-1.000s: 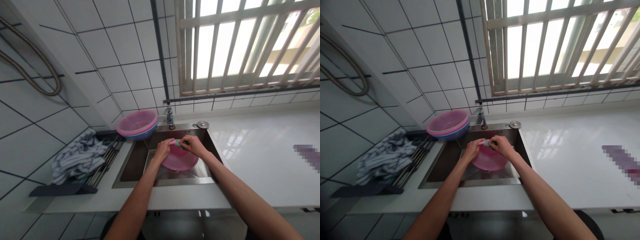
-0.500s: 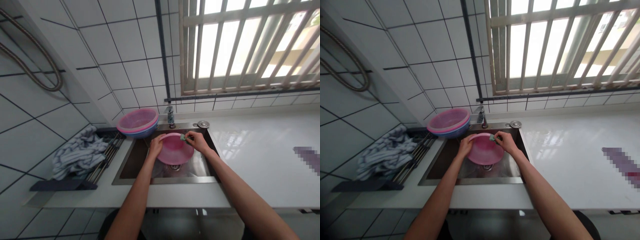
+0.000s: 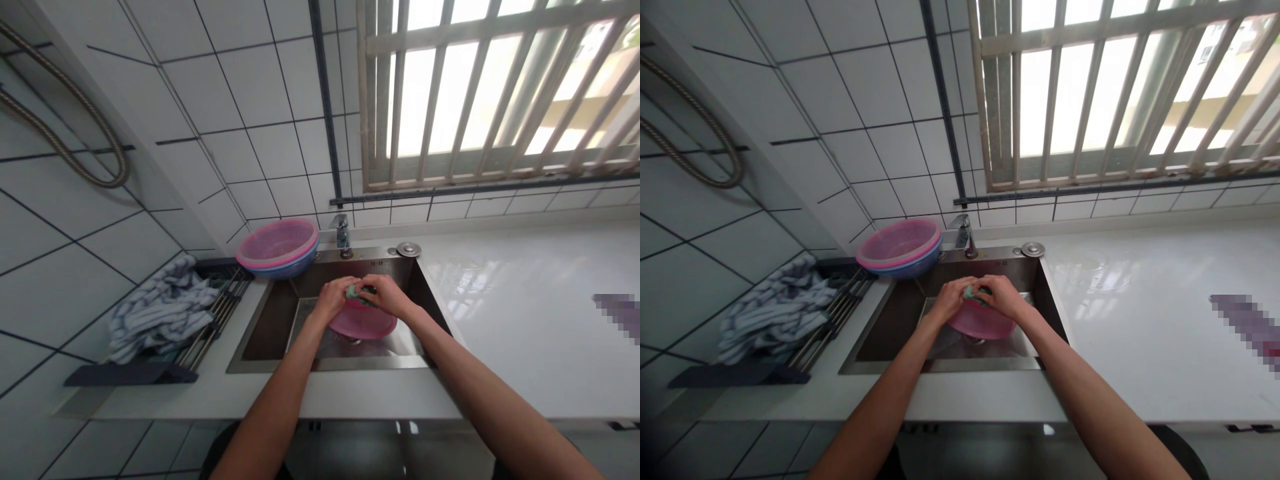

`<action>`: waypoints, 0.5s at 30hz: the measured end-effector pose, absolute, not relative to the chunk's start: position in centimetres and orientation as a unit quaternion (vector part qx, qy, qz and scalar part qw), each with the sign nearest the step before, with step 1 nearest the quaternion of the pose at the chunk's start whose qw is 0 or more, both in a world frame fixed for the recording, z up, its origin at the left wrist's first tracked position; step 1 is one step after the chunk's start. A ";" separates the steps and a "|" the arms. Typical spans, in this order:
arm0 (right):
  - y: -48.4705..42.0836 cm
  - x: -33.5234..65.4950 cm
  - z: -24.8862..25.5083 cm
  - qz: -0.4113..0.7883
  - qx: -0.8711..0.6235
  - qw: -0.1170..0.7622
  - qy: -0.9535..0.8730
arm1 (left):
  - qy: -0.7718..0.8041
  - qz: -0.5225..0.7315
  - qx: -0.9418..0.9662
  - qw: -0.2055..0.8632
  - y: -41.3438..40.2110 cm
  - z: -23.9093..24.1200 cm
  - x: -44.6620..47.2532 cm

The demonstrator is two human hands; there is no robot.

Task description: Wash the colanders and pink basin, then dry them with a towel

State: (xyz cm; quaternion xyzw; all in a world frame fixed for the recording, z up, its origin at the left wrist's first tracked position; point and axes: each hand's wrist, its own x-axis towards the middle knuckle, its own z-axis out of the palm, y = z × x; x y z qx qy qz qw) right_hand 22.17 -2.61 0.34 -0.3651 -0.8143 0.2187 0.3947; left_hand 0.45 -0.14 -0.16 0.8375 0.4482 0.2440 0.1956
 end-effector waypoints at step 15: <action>-2.0 23.1 -0.7 0.201 -0.492 0.470 -0.705 | 0.650 0.456 0.535 0.290 1.7 -0.3 -2.6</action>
